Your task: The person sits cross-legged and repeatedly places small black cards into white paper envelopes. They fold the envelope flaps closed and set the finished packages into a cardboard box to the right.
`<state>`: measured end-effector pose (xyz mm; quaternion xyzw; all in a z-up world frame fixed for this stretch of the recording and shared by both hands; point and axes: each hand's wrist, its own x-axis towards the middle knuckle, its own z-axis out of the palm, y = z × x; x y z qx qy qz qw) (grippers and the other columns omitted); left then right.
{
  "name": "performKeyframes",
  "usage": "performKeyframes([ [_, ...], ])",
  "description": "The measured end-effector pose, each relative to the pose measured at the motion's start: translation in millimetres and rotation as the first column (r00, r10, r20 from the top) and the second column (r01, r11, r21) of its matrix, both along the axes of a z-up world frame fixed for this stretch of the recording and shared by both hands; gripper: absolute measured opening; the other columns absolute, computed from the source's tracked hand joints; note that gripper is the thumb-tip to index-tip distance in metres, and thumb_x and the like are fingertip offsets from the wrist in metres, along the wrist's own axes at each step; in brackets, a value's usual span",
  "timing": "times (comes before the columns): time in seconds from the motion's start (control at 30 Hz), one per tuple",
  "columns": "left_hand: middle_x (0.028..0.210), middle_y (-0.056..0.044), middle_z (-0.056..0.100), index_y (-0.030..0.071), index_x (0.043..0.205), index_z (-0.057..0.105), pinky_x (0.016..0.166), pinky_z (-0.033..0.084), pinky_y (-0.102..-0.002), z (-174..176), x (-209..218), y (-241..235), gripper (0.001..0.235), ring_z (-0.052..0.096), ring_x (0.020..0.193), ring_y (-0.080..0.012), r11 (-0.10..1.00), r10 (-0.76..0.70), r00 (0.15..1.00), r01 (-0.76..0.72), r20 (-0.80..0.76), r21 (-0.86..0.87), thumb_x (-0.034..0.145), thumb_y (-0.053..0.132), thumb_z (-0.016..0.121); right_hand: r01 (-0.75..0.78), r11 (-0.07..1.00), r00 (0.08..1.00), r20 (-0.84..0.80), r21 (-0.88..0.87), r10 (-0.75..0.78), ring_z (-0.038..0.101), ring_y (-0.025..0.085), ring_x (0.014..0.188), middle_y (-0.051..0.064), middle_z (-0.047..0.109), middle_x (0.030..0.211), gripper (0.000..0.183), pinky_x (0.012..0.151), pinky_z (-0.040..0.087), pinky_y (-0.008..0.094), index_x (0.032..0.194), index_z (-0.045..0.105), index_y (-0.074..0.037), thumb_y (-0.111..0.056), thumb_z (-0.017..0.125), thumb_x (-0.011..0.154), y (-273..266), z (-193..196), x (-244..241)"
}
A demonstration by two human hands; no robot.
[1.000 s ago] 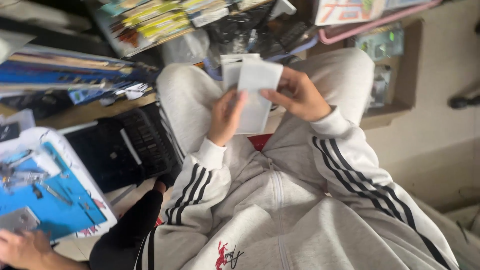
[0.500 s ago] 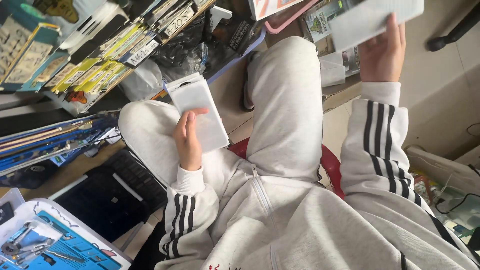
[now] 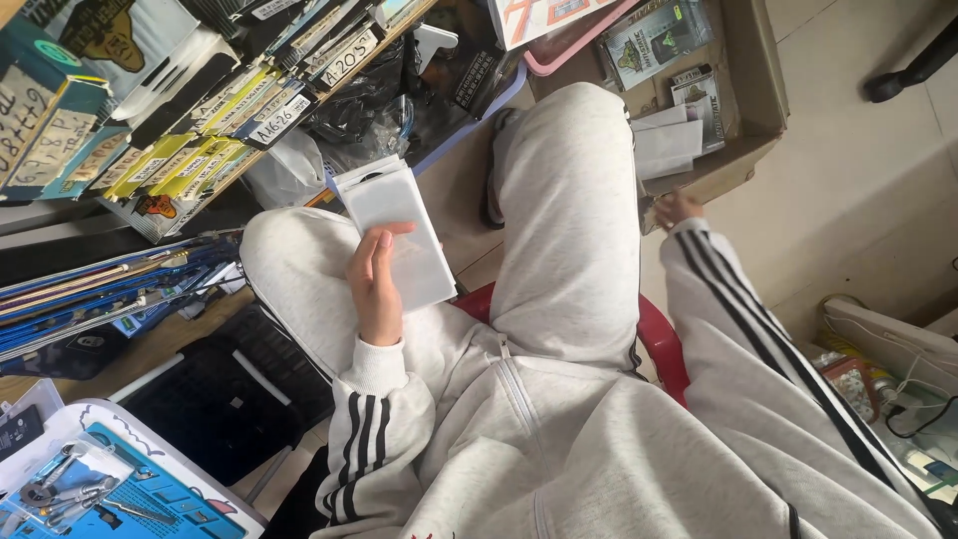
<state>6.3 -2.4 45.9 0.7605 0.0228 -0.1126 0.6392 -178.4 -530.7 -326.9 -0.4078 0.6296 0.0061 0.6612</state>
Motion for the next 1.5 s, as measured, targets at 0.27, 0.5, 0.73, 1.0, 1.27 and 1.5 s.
performKeyframes([
  [0.27, 0.124, -0.011, 0.069, 0.005, 0.125, 0.065, 0.11, 0.041, -0.038, -14, 0, 4, 0.023, 0.058, 0.12, -0.0195, 0.995, -0.068, 0.971, 0.083, 0.229, -0.058, 0.108, 0.011, 0.05, -0.356, 0.81, 0.934, -0.162, -0.466, 0.317, 0.072, 0.03, 0.104, 0.009, 0.073, 0.115, 0.031, 0.084, 0.062, 0.046, 0.121, 0.073, -0.025, -0.046, 0.076, 0.098, -42, -105, 51],
  [0.5, 0.122, -0.012, 0.069, 0.003, 0.123, 0.065, 0.111, 0.042, -0.038, -14, -3, 10, 0.02, 0.059, 0.122, -0.0186, 0.992, -0.034, 0.964, 0.064, 0.263, -0.108, 0.105, 0.008, 0.059, -0.001, 0.827, 0.833, 0.457, -0.562, 0.311, 0.078, 0.022, 0.072, 0.014, 0.074, 0.087, 0.016, 0.057, 0.049, 0.017, 0.106, 0.067, -0.019, -0.033, 0.06, 0.106, 96, 273, 181],
  [0.73, 0.122, -0.006, 0.07, 0.01, 0.121, 0.068, 0.113, 0.039, -0.036, -12, -3, 5, 0.028, 0.059, 0.122, -0.0142, 0.988, 0.037, 0.961, 0.006, 0.274, -0.157, 0.096, 0.018, 0.077, -0.034, 0.36, 0.346, 0.327, -0.932, 0.88, 0.069, 0.033, 0.085, 0.024, 0.07, 0.099, 0.029, 0.081, 0.056, 0.04, 0.108, 0.065, 0.003, -0.02, 0.05, 0.117, 242, 417, 198],
  [1.0, 0.126, -0.003, 0.069, 0.014, 0.126, 0.066, 0.117, 0.036, -0.037, -13, -12, 1, 0.043, 0.056, 0.128, -0.0128, 0.981, 0.042, 0.974, 0.002, 0.224, -0.196, 0.089, 0.022, 0.086, -0.291, 0.26, 0.066, 0.252, -0.921, 0.966, 0.067, 0.025, 0.075, 0.015, 0.07, 0.095, 0.019, 0.075, 0.058, 0.041, 0.121, 0.072, -0.001, -0.001, 0.069, 0.102, 325, 379, 192],
  [1.27, 0.142, -0.01, 0.06, 0.011, 0.139, 0.058, 0.124, 0.028, -0.044, -23, -12, -3, 0.056, 0.045, 0.143, -0.0239, 0.985, 0.046, 0.982, -0.015, 0.182, -0.171, 0.093, 0.032, 0.082, -0.268, 0.417, 0.158, 0.387, -0.869, 0.908, 0.058, 0.017, 0.071, 0.012, 0.066, 0.088, 0.009, 0.073, 0.056, 0.036, 0.109, 0.074, -0.002, 0.0, 0.073, 0.1, 335, 364, 193],
  [1.5, 0.112, -0.017, 0.071, 0.005, 0.125, 0.063, 0.105, 0.048, -0.044, -30, -19, -13, 0.049, 0.066, 0.114, -0.0245, 0.991, 0.034, 0.991, -0.018, 0.127, -0.13, 0.091, 0.035, 0.083, -0.361, 0.577, 0.245, 0.522, -0.733, 0.817, 0.046, 0.005, 0.063, -0.004, 0.048, 0.066, 0.007, 0.064, 0.044, 0.02, 0.108, 0.075, -0.009, -0.009, 0.072, 0.101, 343, 371, 199],
])
